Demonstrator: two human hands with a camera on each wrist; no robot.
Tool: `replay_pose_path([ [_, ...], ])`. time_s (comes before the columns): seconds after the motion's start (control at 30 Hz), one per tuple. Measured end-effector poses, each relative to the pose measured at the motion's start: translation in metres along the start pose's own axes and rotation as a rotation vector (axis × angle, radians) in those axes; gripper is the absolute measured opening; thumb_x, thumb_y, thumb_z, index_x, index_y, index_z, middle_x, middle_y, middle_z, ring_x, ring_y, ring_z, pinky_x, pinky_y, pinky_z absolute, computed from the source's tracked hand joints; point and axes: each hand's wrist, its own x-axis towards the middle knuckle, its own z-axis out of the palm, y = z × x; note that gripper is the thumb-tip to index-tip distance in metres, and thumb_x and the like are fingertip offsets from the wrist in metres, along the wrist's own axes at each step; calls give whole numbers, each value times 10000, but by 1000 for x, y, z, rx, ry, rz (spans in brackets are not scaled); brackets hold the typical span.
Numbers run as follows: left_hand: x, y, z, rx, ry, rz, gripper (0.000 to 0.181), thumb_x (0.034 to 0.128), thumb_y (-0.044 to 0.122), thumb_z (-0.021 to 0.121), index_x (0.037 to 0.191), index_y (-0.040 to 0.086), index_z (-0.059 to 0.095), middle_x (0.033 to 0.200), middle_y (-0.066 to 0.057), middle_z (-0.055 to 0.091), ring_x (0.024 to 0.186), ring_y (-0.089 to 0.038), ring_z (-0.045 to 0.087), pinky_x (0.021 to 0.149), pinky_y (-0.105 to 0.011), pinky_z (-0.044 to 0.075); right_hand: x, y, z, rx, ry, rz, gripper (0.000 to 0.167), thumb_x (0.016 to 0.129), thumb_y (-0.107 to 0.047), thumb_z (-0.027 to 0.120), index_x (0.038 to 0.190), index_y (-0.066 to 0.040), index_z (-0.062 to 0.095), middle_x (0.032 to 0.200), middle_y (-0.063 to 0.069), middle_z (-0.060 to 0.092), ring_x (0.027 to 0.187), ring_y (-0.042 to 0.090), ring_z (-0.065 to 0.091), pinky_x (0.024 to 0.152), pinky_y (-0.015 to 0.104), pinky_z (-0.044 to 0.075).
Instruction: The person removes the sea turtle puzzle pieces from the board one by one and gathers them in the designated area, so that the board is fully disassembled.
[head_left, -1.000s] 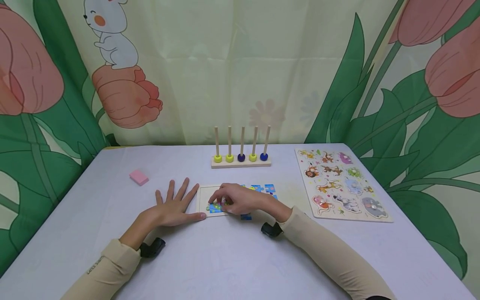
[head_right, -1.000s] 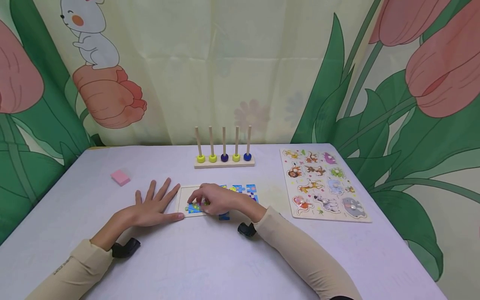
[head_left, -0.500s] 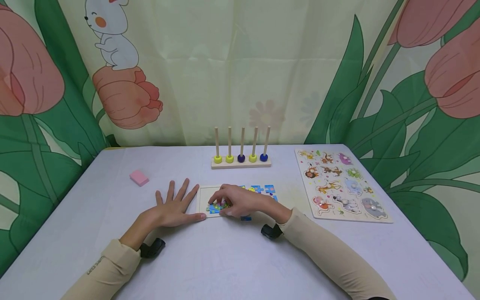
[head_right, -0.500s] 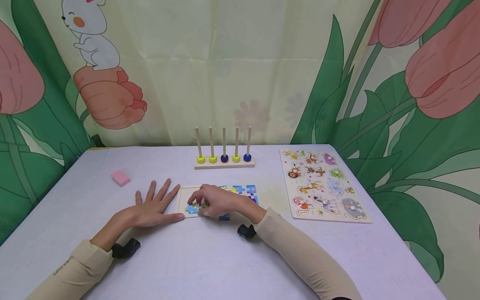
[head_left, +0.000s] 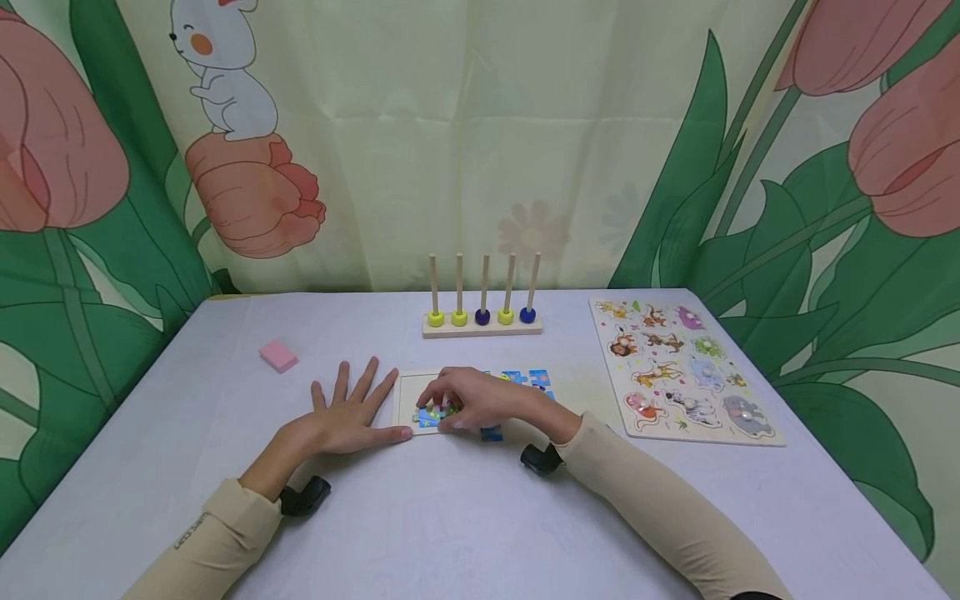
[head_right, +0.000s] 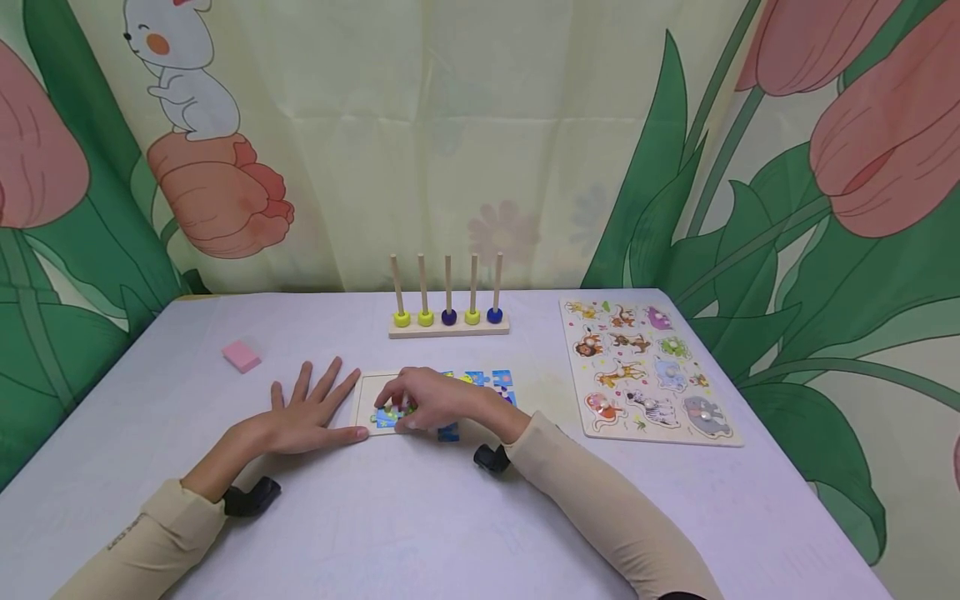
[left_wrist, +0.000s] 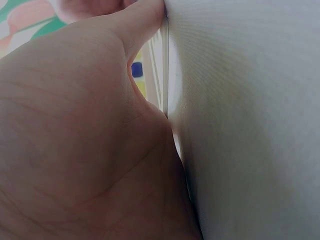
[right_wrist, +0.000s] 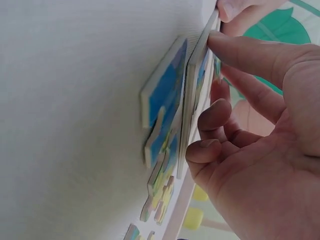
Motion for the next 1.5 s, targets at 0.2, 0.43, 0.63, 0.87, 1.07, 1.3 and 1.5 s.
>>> replay_pose_path([
  [0.2, 0, 0, 0, -6, 6, 7, 1206, 835, 933, 511, 1720, 214, 118, 1797, -163, -132, 1596, -557, -239, 1130, -878, -157, 1, -1, -2, 31, -2, -6, 341, 944, -120, 808, 1275, -161, 740, 1082, 34, 672, 887, 140, 592, 787, 214, 492],
  [0.43, -1, 0, -1, -13, 10, 12, 1209, 835, 928, 517, 1719, 202, 127, 1796, -170, -126, 1595, -558, -243, 1131, -873, -169, 1, 0, -2, 36, 8, -3, 330, 944, -126, 807, 1266, -158, 738, 1080, 33, 680, 867, 134, 590, 768, 211, 485],
  [0.63, 0, -2, 1, -4, 5, 9, 1200, 839, 931, 510, 1720, 228, 97, 1797, -149, -144, 1595, -547, -256, 1135, -872, -162, -2, 3, -1, 42, 15, -5, 317, 955, -153, 797, 1264, -176, 731, 1079, 21, 675, 818, 120, 552, 738, 207, 459],
  [0.87, 3, -3, 4, -2, 24, 8, 1190, 841, 927, 513, 1720, 227, 122, 1801, -152, -121, 1603, -545, -235, 1137, -869, -162, -9, 8, -3, 42, 38, -24, 325, 947, -187, 797, 1266, -184, 734, 1077, 36, 675, 772, 89, 545, 729, 209, 469],
  [1.07, 3, -4, 4, -8, 29, 11, 1191, 842, 922, 522, 1721, 226, 120, 1801, -151, -121, 1605, -542, -234, 1137, -867, -167, -18, 13, -8, 48, 46, -30, 340, 945, -212, 785, 1281, -209, 733, 1100, 34, 675, 822, 101, 590, 770, 227, 499],
  [1.3, 2, -2, 4, -7, 22, 6, 1195, 839, 925, 517, 1721, 227, 113, 1800, -147, -129, 1603, -539, -244, 1141, -860, -174, -32, 17, -12, 42, 59, 7, 334, 947, -211, 787, 1278, -234, 743, 1092, 22, 671, 875, 192, 591, 771, 234, 480],
  [1.5, 0, -1, 2, -19, 17, 11, 1203, 826, 938, 513, 1722, 247, 107, 1798, -147, -141, 1597, -542, -256, 1130, -862, -192, -46, 20, -13, 28, 77, 35, 331, 943, -206, 794, 1269, -239, 751, 1074, 26, 670, 888, 181, 564, 774, 234, 461],
])
